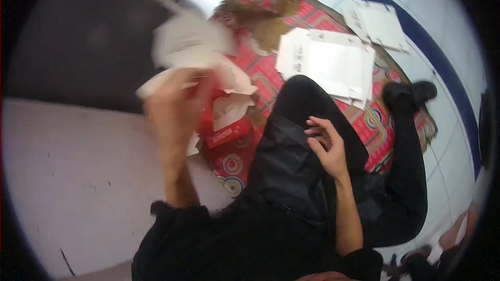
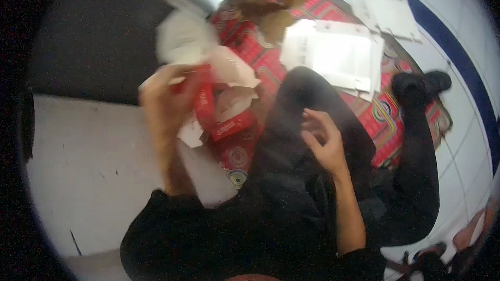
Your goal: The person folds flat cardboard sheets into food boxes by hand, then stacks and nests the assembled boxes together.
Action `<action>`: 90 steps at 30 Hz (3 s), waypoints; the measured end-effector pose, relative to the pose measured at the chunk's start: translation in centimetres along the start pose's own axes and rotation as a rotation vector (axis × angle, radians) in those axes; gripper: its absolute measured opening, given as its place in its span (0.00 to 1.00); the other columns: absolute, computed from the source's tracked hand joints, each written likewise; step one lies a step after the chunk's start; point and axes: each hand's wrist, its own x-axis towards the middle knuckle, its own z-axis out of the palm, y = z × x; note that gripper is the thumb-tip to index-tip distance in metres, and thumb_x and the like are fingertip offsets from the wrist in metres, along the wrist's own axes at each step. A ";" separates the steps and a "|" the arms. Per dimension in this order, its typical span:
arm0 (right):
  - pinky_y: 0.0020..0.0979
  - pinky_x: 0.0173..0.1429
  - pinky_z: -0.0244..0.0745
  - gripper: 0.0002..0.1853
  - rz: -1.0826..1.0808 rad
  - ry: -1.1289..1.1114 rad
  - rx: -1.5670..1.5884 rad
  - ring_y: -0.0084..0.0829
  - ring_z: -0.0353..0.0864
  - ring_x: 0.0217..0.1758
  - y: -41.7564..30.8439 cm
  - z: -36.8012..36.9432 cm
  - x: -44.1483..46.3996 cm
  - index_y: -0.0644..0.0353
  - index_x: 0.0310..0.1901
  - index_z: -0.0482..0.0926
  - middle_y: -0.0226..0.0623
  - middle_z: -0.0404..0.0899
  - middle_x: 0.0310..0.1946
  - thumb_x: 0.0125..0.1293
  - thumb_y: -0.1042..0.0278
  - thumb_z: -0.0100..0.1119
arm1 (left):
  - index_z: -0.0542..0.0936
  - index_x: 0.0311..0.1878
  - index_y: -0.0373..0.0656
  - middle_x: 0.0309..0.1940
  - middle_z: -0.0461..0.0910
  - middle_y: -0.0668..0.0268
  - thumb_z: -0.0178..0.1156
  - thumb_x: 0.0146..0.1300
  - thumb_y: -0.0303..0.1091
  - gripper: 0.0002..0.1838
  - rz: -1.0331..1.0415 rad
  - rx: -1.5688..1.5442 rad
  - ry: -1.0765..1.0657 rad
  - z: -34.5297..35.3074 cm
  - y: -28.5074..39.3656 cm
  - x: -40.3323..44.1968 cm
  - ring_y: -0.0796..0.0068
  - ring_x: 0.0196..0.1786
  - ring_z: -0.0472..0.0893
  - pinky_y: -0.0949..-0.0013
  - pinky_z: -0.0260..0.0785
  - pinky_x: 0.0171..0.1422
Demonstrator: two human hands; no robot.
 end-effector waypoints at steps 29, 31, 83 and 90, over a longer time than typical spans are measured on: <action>0.30 0.54 0.85 0.21 0.182 0.002 0.398 0.25 0.87 0.52 7.5 -5.1 2.1 0.63 0.69 0.78 0.38 0.85 0.54 0.81 0.65 0.68 | 0.89 0.65 0.50 0.87 0.63 0.59 0.61 0.66 0.38 0.24 0.845 0.454 -0.564 58.5 13.6 21.4 0.55 0.89 0.61 0.36 0.58 0.86; 0.30 0.53 0.85 0.21 0.150 -0.013 0.385 0.25 0.87 0.51 7.6 -5.2 2.2 0.63 0.69 0.78 0.38 0.85 0.54 0.80 0.65 0.68 | 0.84 0.70 0.45 0.84 0.68 0.59 0.62 0.65 0.37 0.29 0.790 0.207 -0.455 56.8 13.7 21.7 0.53 0.84 0.68 0.33 0.62 0.82; 0.42 0.63 0.77 0.14 -0.585 0.700 -0.491 0.41 0.83 0.55 0.4 -9.7 -1.0 0.60 0.58 0.79 0.43 0.82 0.50 0.74 0.76 0.68 | 0.82 0.61 0.32 0.43 0.89 0.44 0.62 0.82 0.33 0.15 0.402 -0.436 -1.049 19.3 11.5 -2.1 0.48 0.38 0.88 0.49 0.77 0.46; 0.39 0.57 0.77 0.06 -0.530 0.402 -0.129 0.38 0.83 0.50 1.7 -10.8 -0.2 0.63 0.50 0.82 0.42 0.83 0.46 0.79 0.70 0.64 | 0.82 0.47 0.34 0.36 0.86 0.61 0.60 0.84 0.32 0.10 0.351 -0.620 -0.956 18.5 9.1 0.6 0.70 0.32 0.82 0.61 0.77 0.44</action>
